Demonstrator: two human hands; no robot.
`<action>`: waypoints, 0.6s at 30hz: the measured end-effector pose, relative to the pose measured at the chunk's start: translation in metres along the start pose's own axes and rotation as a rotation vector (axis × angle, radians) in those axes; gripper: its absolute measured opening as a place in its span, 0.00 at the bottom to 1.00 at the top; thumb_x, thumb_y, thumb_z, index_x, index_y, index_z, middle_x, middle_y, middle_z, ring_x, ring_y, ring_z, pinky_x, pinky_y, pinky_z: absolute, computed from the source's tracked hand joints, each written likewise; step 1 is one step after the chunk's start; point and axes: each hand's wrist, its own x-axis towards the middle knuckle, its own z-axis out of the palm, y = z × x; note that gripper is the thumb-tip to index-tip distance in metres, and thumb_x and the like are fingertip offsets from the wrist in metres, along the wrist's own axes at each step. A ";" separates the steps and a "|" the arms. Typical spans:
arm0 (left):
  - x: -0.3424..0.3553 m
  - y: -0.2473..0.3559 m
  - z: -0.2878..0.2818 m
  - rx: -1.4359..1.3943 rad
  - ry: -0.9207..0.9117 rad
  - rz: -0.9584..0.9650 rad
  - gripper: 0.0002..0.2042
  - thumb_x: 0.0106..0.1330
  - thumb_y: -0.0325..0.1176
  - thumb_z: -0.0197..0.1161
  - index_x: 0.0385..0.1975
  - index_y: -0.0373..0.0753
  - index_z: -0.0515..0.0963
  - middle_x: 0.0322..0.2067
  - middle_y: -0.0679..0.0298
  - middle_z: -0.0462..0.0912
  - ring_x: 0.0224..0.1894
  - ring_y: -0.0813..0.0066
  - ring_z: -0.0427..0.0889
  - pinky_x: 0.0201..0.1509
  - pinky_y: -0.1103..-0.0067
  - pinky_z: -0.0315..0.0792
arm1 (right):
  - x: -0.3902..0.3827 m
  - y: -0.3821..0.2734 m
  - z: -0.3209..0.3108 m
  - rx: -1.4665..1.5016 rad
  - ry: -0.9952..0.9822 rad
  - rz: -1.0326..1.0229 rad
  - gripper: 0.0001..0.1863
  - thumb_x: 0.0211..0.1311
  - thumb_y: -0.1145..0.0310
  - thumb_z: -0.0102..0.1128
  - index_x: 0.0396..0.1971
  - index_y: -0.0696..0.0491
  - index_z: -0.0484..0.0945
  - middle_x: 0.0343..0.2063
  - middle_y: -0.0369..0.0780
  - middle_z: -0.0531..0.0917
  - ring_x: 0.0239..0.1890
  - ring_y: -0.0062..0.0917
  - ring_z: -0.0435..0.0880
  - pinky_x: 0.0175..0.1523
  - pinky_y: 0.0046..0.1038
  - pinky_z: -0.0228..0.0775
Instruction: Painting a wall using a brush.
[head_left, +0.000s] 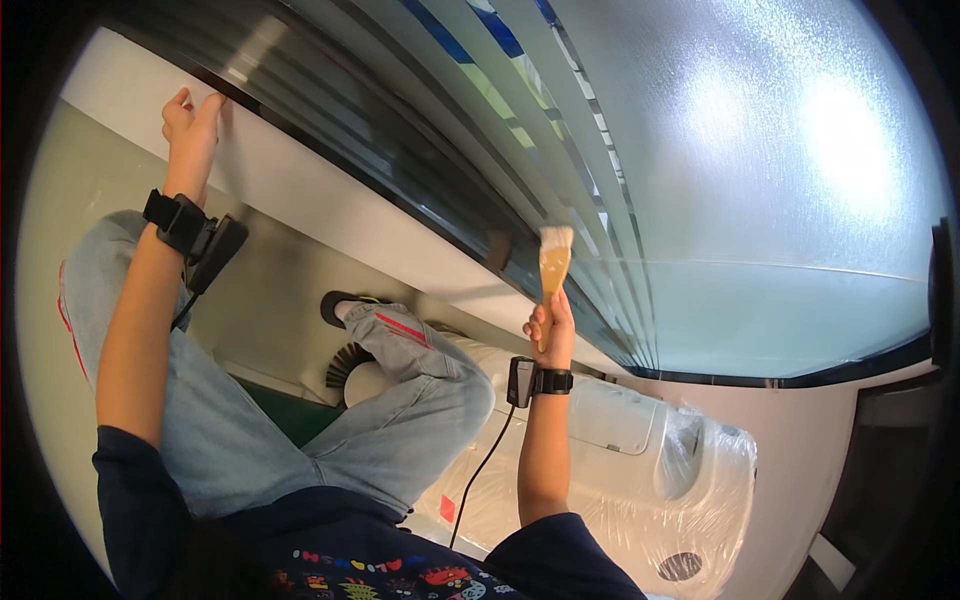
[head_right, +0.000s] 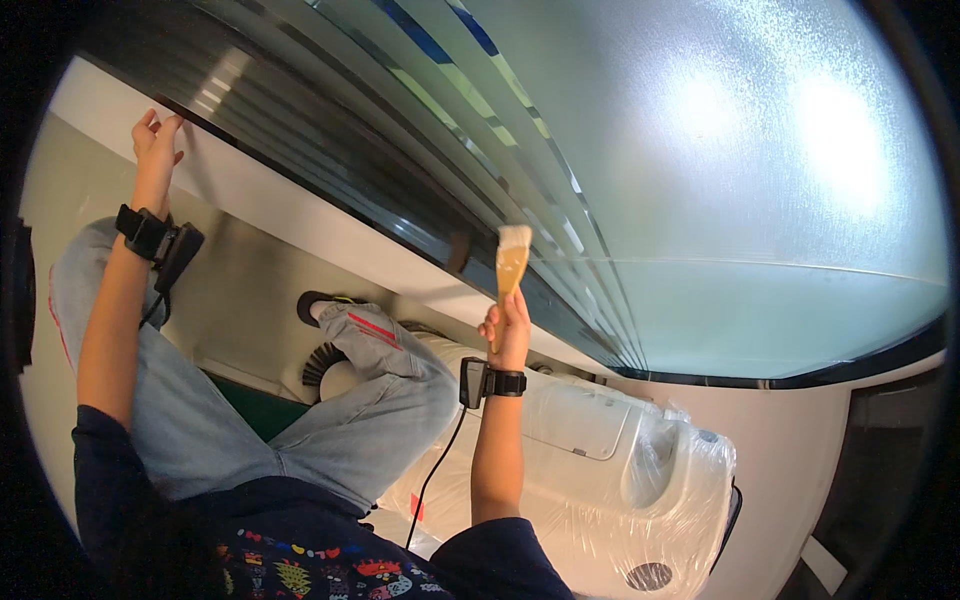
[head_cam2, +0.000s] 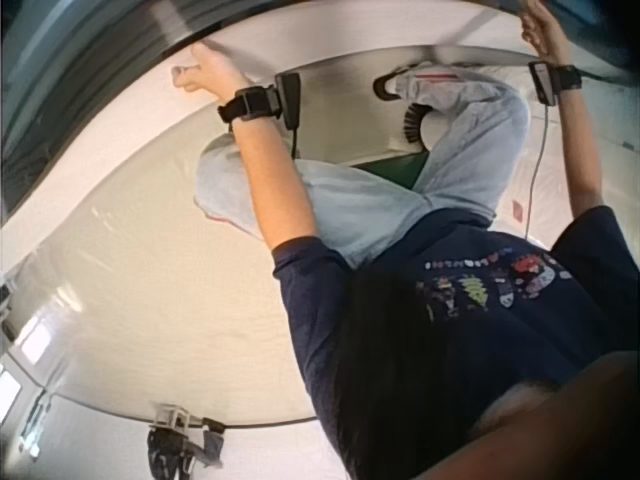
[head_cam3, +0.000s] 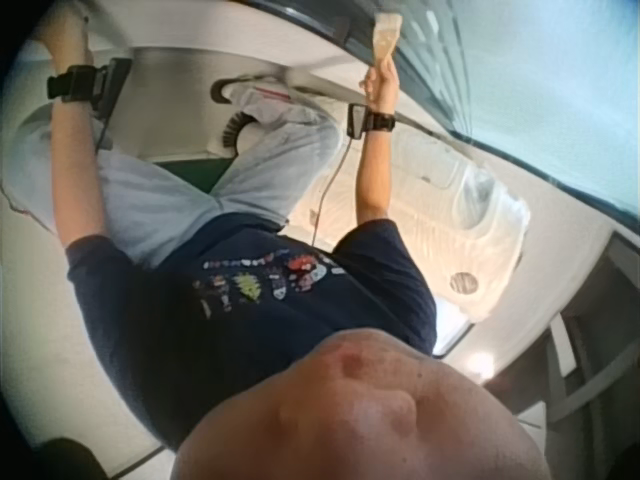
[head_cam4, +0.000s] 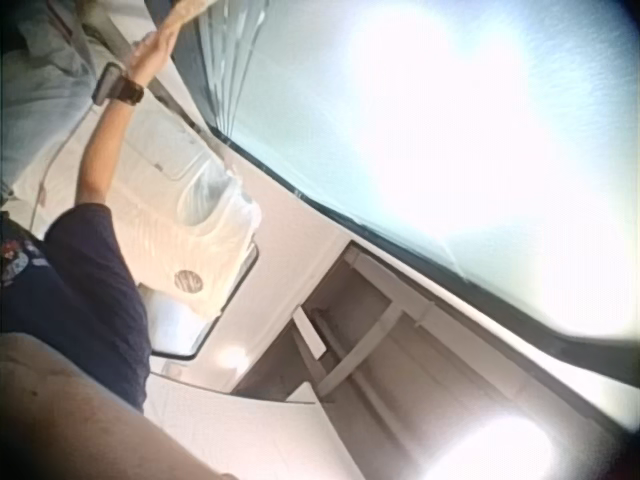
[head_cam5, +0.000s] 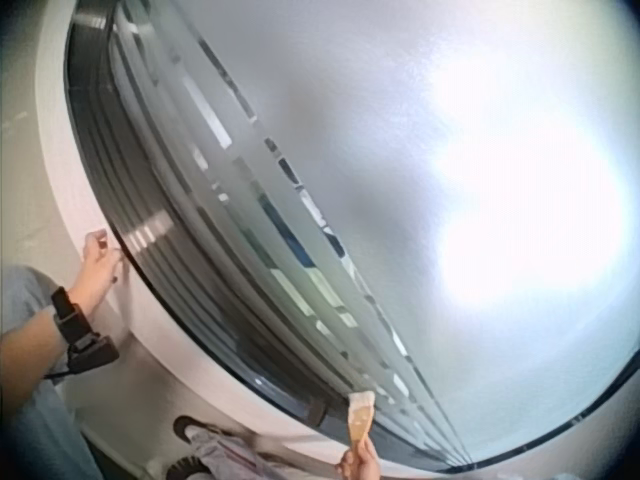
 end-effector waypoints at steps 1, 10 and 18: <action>-0.001 0.003 -0.002 -0.002 0.001 -0.001 0.35 0.48 0.47 0.56 0.54 0.35 0.53 0.53 0.50 0.52 0.49 0.65 0.62 0.46 0.77 0.63 | 0.003 0.003 -0.014 -0.002 -0.001 -0.001 0.19 0.61 0.63 0.39 0.53 0.49 0.59 0.12 0.33 0.64 0.08 0.15 0.58 0.16 0.17 0.58; -0.001 0.008 -0.012 0.089 -0.079 0.036 0.35 0.48 0.46 0.57 0.53 0.32 0.54 0.51 0.49 0.57 0.46 0.65 0.66 0.41 0.78 0.65 | 0.004 -0.002 0.009 -0.036 0.206 -0.096 0.18 0.61 0.61 0.40 0.51 0.47 0.60 0.12 0.32 0.63 0.09 0.15 0.58 0.17 0.17 0.57; 0.003 0.004 -0.011 0.113 -0.062 0.054 0.34 0.49 0.46 0.57 0.52 0.31 0.54 0.51 0.46 0.56 0.53 0.60 0.60 0.53 0.74 0.59 | -0.034 -0.023 0.109 -0.134 -0.194 -0.142 0.21 0.61 0.66 0.40 0.54 0.53 0.57 0.13 0.34 0.65 0.09 0.14 0.59 0.18 0.17 0.59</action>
